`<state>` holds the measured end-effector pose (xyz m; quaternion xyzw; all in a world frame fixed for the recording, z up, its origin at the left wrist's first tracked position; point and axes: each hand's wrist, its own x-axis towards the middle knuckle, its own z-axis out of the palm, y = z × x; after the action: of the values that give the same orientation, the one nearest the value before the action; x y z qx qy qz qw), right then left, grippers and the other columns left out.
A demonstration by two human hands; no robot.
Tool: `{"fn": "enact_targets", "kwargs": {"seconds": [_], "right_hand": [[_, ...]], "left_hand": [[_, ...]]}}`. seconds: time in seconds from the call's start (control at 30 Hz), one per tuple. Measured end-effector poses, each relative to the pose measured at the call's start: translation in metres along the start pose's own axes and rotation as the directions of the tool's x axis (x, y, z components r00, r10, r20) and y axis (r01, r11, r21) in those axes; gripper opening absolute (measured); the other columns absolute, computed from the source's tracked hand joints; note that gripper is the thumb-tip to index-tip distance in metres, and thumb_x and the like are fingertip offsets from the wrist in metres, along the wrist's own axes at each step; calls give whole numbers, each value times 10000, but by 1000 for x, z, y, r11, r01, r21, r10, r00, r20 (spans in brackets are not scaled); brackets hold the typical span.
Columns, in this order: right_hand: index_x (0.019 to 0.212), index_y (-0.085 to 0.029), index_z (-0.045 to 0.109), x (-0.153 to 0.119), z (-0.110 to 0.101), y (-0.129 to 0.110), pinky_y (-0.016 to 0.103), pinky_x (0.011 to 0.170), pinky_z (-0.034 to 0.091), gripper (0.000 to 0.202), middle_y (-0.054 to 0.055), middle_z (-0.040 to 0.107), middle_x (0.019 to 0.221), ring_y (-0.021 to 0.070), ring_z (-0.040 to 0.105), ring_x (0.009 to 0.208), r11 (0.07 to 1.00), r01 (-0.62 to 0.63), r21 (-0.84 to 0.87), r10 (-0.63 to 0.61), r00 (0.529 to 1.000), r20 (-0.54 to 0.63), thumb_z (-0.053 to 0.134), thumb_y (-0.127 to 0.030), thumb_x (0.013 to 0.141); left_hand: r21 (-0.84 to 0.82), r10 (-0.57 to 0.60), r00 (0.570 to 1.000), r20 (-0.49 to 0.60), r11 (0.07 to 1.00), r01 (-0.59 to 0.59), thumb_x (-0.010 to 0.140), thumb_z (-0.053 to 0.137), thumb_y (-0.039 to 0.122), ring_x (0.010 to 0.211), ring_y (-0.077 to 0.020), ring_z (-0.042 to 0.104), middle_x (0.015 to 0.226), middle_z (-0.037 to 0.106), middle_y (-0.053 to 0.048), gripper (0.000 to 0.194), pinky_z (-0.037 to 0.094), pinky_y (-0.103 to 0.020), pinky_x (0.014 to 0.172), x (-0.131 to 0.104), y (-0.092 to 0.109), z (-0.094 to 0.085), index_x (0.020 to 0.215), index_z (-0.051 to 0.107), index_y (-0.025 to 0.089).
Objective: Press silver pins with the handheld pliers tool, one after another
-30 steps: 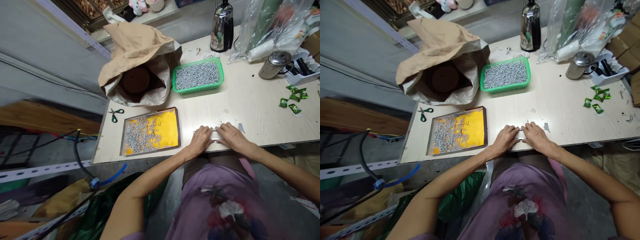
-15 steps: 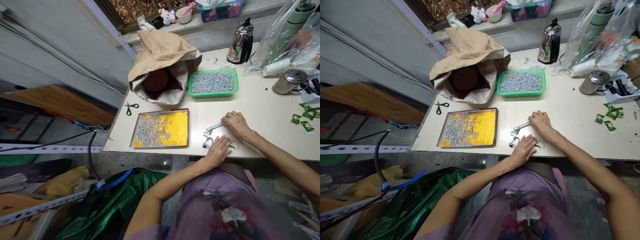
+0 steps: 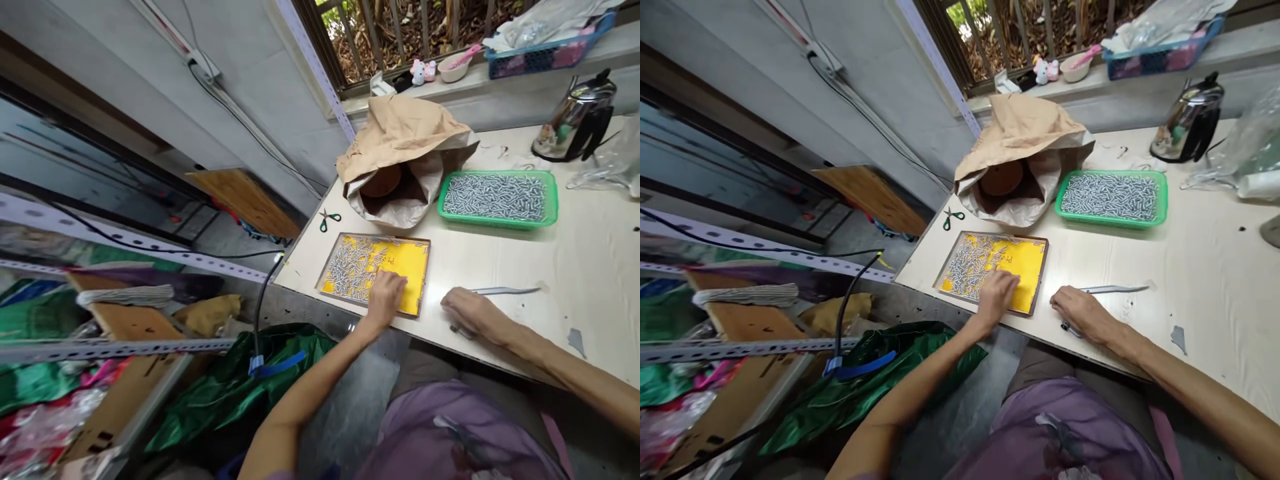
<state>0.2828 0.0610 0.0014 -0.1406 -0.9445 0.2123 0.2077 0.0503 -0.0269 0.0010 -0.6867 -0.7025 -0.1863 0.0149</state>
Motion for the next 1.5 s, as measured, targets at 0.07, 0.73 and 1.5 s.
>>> {"fn": "enact_targets", "kwargs": {"seconds": [0.07,0.73,1.5], "right_hand": [[960,-197,610,10,-20,8,303,677,497,245,63,649,851,169,613,763,995,-79,61,89,979,-182,369,-228,994],[1040,-220,672,-40,-66,-3,282,720,557,247,56,692,950,164,675,839,935,-342,-94,300,903,-307,432,-226,980],[898,-175,633,-101,-5,-40,290,645,377,198,52,633,856,164,565,743,765,-521,-378,541,839,-61,448,-136,957]], "left_hand": [[126,-158,985,63,981,149,941,497,190,879,-205,571,889,652,-93,213,489,-350,807,25,-31,-5,882,696,142],[236,-84,947,311,972,9,863,373,72,969,-292,575,952,649,-171,268,463,-413,877,54,-70,-11,777,614,151],[-344,-126,586,800,705,621,736,650,416,427,-66,348,438,439,61,326,236,-199,442,26,78,30,730,712,95]]}}
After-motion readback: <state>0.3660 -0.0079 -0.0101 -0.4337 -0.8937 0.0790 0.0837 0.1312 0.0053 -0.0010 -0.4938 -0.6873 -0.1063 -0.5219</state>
